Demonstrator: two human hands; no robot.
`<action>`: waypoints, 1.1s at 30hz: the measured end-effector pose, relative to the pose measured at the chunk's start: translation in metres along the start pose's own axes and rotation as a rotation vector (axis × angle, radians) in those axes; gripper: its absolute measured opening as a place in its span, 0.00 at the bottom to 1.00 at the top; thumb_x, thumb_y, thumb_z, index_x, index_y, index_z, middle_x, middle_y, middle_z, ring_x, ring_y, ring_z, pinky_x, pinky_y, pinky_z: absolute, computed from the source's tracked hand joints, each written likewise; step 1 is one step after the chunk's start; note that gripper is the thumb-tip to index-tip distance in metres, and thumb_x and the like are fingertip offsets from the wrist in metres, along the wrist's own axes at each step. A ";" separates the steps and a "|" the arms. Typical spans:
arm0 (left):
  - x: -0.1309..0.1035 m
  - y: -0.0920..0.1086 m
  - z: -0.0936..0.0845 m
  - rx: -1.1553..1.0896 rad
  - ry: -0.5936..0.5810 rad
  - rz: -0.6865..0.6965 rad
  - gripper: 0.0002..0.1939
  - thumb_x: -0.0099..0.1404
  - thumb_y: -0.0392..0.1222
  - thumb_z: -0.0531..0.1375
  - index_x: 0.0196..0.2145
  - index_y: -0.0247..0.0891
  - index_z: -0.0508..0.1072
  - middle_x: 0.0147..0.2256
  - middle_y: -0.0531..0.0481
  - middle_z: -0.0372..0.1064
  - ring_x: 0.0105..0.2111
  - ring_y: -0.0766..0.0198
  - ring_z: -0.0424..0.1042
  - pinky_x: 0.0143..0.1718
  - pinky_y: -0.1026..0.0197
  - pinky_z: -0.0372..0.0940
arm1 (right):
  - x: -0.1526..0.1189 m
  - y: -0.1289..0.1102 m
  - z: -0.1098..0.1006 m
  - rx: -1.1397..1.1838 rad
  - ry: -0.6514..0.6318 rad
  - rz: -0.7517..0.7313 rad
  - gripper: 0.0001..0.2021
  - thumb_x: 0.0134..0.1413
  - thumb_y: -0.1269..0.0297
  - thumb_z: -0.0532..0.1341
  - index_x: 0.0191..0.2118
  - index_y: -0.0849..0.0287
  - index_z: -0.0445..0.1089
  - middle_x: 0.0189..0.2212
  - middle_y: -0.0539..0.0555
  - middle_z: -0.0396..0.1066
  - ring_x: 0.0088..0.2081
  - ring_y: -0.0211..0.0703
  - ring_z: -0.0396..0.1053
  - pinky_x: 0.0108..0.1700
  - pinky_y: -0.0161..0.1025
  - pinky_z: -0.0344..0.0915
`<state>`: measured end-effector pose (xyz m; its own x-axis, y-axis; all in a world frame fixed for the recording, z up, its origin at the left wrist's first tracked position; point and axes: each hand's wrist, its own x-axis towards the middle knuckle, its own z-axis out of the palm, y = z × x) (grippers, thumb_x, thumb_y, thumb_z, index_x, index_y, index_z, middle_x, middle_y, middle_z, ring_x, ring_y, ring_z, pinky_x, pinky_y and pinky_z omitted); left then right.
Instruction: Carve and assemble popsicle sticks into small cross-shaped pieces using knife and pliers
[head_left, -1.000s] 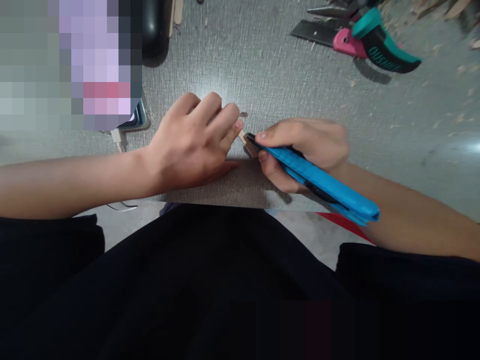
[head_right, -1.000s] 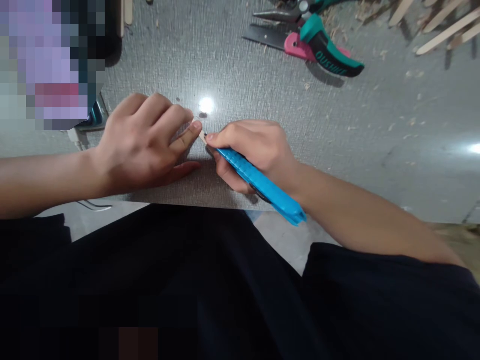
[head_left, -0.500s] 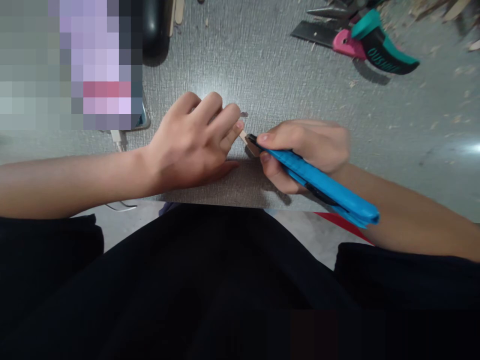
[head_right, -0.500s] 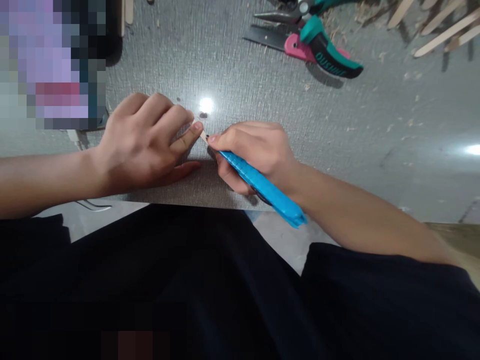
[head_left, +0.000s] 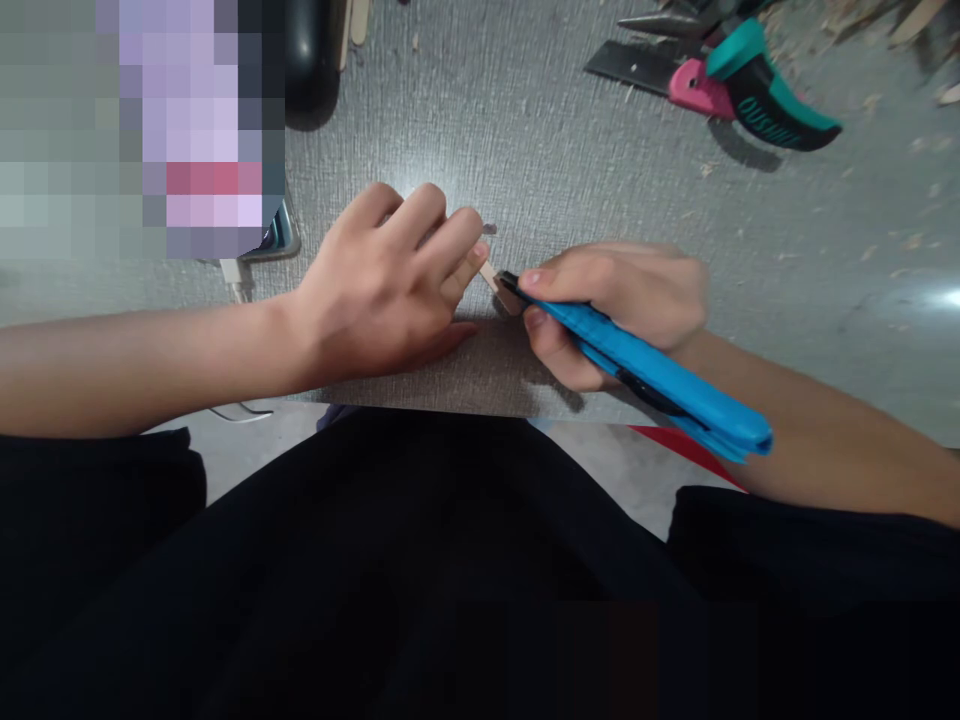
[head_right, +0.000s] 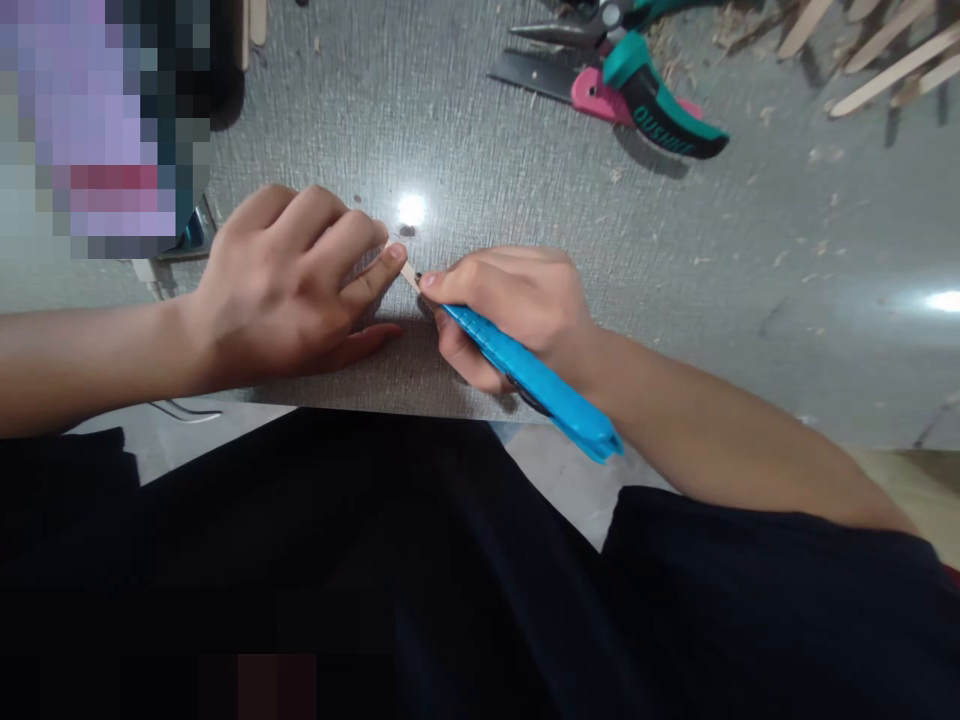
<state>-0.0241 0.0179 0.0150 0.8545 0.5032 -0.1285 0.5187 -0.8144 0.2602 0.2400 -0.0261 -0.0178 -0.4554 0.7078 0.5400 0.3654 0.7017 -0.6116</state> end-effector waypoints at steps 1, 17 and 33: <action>0.001 0.001 -0.002 0.004 -0.033 -0.013 0.33 0.87 0.61 0.51 0.68 0.27 0.70 0.65 0.30 0.74 0.66 0.30 0.75 0.58 0.28 0.75 | 0.001 0.000 0.000 -0.005 -0.002 0.001 0.17 0.66 0.67 0.66 0.56 0.40 0.80 0.33 0.47 0.85 0.29 0.51 0.83 0.35 0.48 0.84; -0.001 -0.006 0.003 -0.013 -0.004 0.015 0.36 0.85 0.63 0.51 0.73 0.31 0.67 0.67 0.31 0.71 0.69 0.24 0.73 0.57 0.26 0.73 | 0.007 0.000 -0.005 -0.083 -0.024 -0.045 0.11 0.68 0.68 0.64 0.51 0.44 0.75 0.30 0.45 0.84 0.25 0.46 0.81 0.33 0.43 0.84; 0.002 -0.003 0.003 0.011 0.031 -0.068 0.41 0.85 0.65 0.46 0.68 0.21 0.72 0.56 0.29 0.76 0.61 0.25 0.78 0.51 0.29 0.73 | 0.008 0.003 -0.006 -0.053 0.049 0.105 0.12 0.67 0.61 0.69 0.53 0.45 0.83 0.33 0.48 0.85 0.27 0.47 0.80 0.28 0.46 0.77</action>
<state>-0.0240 0.0203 0.0109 0.8164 0.5659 -0.1153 0.5756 -0.7812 0.2417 0.2421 -0.0177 -0.0119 -0.3727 0.7797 0.5032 0.4522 0.6261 -0.6352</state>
